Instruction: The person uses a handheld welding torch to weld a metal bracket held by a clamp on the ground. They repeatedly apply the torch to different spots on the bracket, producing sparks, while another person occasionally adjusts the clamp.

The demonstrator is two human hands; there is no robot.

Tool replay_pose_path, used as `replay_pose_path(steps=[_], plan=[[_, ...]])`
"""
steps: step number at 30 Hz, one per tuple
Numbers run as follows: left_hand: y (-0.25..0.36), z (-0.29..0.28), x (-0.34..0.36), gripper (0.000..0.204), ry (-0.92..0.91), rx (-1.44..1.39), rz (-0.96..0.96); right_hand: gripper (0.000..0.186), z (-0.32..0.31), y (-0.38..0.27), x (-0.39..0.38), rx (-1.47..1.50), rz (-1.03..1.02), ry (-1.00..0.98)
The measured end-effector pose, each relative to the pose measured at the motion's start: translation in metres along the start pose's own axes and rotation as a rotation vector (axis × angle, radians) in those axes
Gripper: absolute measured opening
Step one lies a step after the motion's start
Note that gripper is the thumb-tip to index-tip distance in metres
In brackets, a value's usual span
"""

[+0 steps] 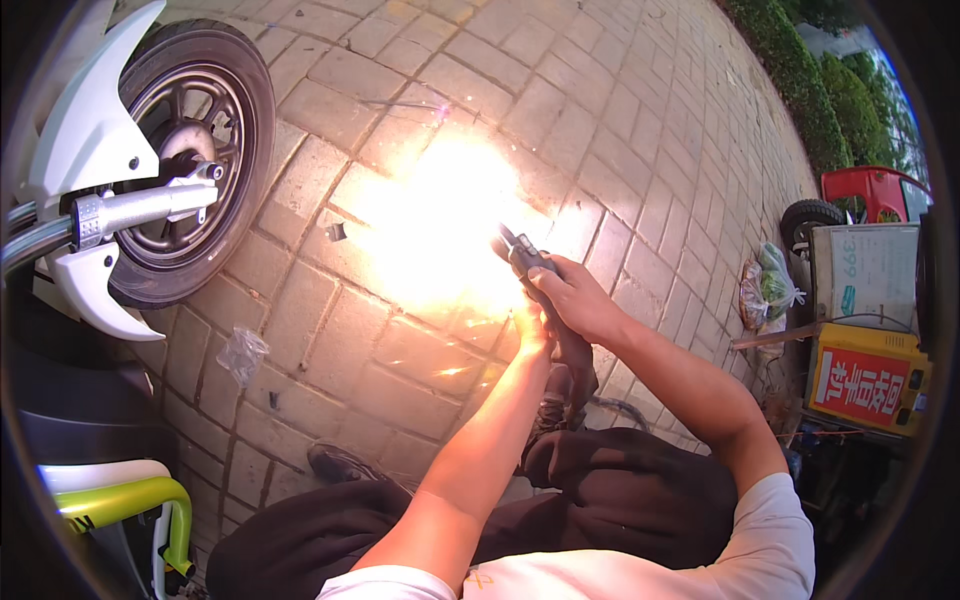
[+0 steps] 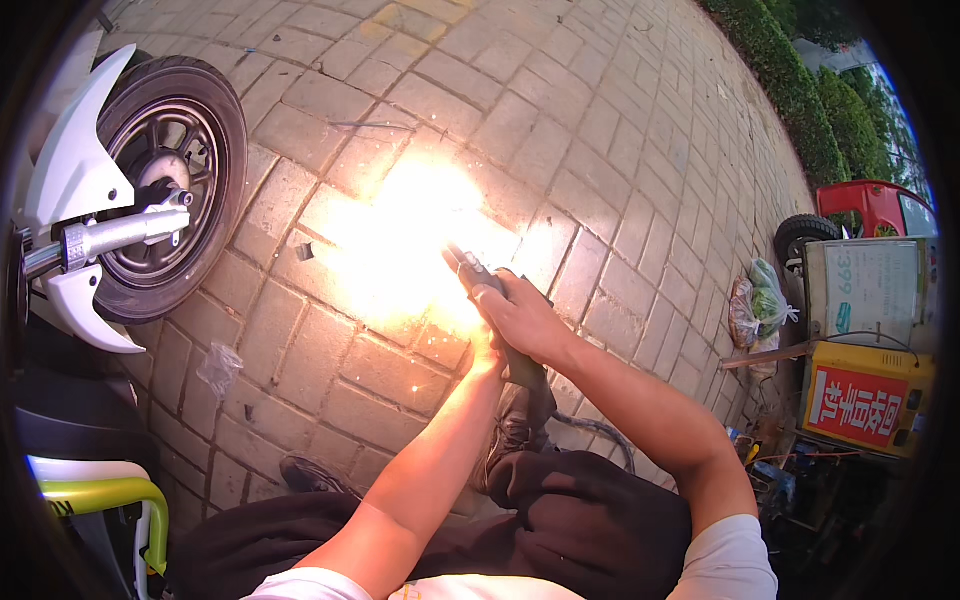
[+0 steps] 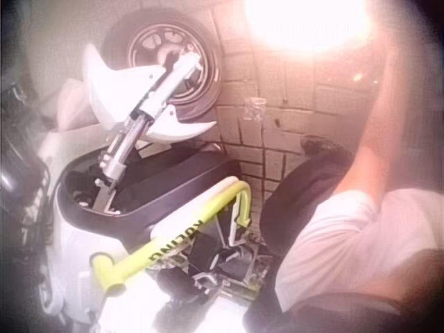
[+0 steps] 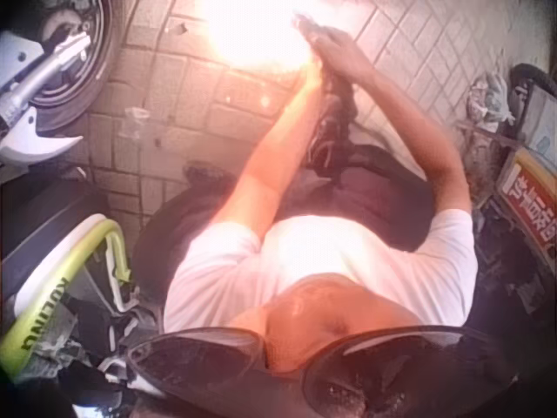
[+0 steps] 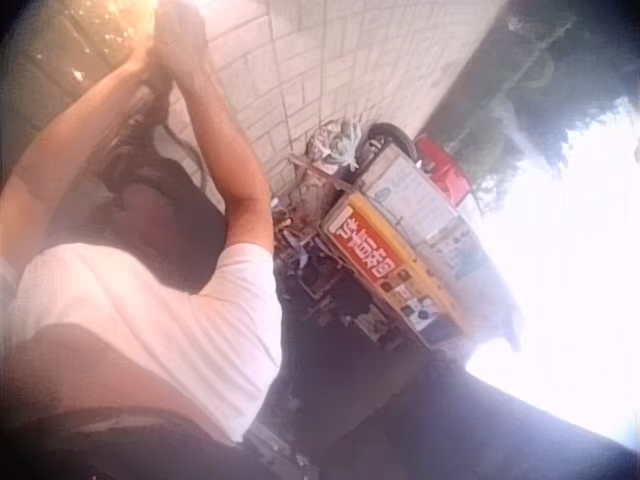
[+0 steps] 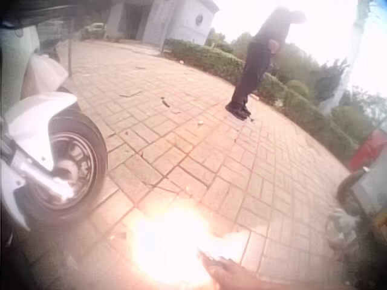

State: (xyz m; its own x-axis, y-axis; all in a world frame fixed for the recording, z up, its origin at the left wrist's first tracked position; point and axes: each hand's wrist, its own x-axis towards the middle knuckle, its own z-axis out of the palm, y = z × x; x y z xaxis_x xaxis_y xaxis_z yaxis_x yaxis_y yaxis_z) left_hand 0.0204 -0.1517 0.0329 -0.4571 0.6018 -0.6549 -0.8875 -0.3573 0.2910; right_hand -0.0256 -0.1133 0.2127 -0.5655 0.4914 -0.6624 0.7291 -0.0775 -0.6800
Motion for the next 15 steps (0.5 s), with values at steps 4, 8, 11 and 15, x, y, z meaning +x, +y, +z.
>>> replay_pose_path(steps=[4,8,11,15], plan=[[-0.009,-0.005,0.011,0.023,-0.014,-0.037,0.019,0.035,-0.002,0.002,-0.001,-0.044,-0.006,0.015],[-0.001,-0.004,0.008,0.024,0.027,-0.142,-0.013,0.037,-0.003,0.005,-0.003,-0.035,-0.023,0.028],[0.002,-0.002,0.009,0.026,-0.052,-0.173,0.031,0.037,-0.002,0.01,-0.001,0.028,-0.021,0.049],[-0.008,-0.005,0.013,0.028,-0.027,-0.177,0.06,0.034,-0.003,0.016,0.003,0.134,-0.015,0.017]])
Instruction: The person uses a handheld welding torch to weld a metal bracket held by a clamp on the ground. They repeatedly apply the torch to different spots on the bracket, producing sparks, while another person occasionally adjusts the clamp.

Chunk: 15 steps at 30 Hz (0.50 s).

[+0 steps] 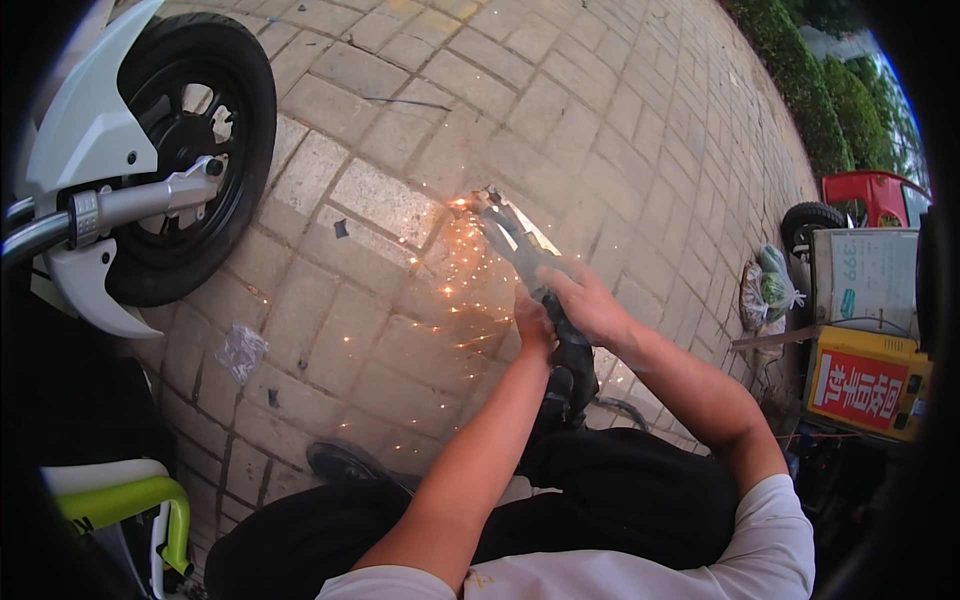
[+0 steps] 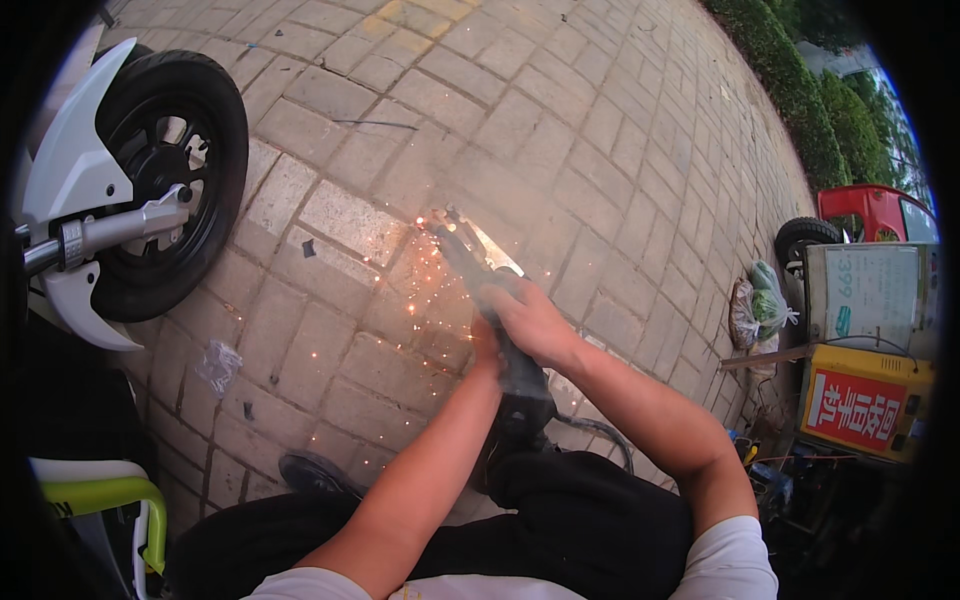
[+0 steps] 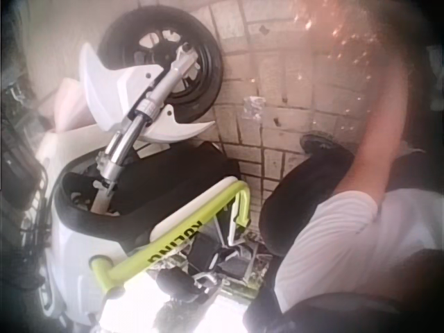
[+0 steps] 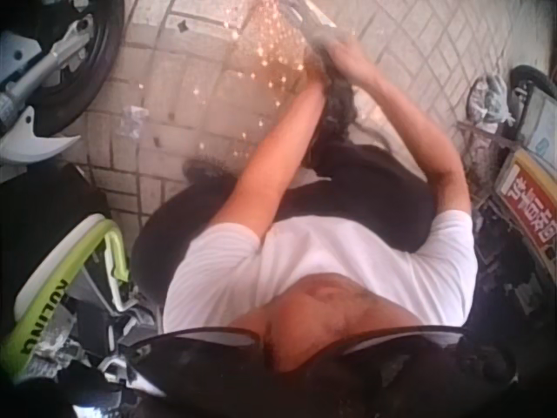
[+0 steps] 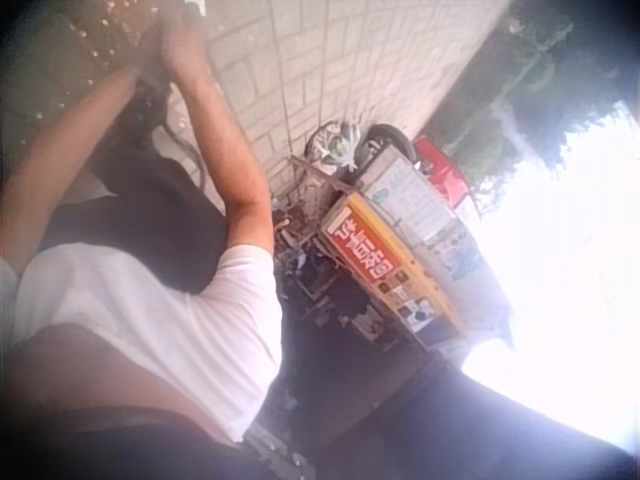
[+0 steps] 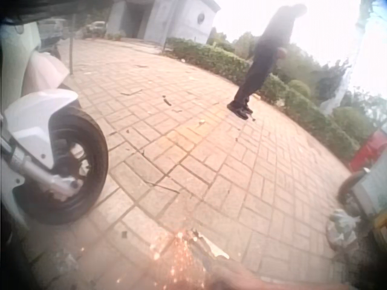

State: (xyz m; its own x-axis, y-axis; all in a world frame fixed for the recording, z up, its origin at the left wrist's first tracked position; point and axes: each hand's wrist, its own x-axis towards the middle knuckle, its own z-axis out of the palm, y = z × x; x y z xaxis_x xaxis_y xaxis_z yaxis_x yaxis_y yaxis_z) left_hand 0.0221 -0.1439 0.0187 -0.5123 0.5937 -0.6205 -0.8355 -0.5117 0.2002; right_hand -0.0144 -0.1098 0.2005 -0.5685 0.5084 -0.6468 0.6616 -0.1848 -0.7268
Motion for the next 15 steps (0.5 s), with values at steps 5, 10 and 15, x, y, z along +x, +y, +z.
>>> replay_pose_path(steps=[5,10,15], plan=[[0.001,-0.006,0.001,0.028,0.035,-0.054,-0.144,0.034,0.0,0.001,0.001,-0.068,-0.076,0.046],[0.013,0.003,-0.006,0.029,-0.047,0.368,-0.003,0.036,0.0,-0.002,0.0,-0.005,0.03,0.023],[0.014,-0.002,-0.006,0.031,-0.025,0.204,-0.108,0.035,0.001,-0.007,0.0,-0.021,0.054,0.037]])
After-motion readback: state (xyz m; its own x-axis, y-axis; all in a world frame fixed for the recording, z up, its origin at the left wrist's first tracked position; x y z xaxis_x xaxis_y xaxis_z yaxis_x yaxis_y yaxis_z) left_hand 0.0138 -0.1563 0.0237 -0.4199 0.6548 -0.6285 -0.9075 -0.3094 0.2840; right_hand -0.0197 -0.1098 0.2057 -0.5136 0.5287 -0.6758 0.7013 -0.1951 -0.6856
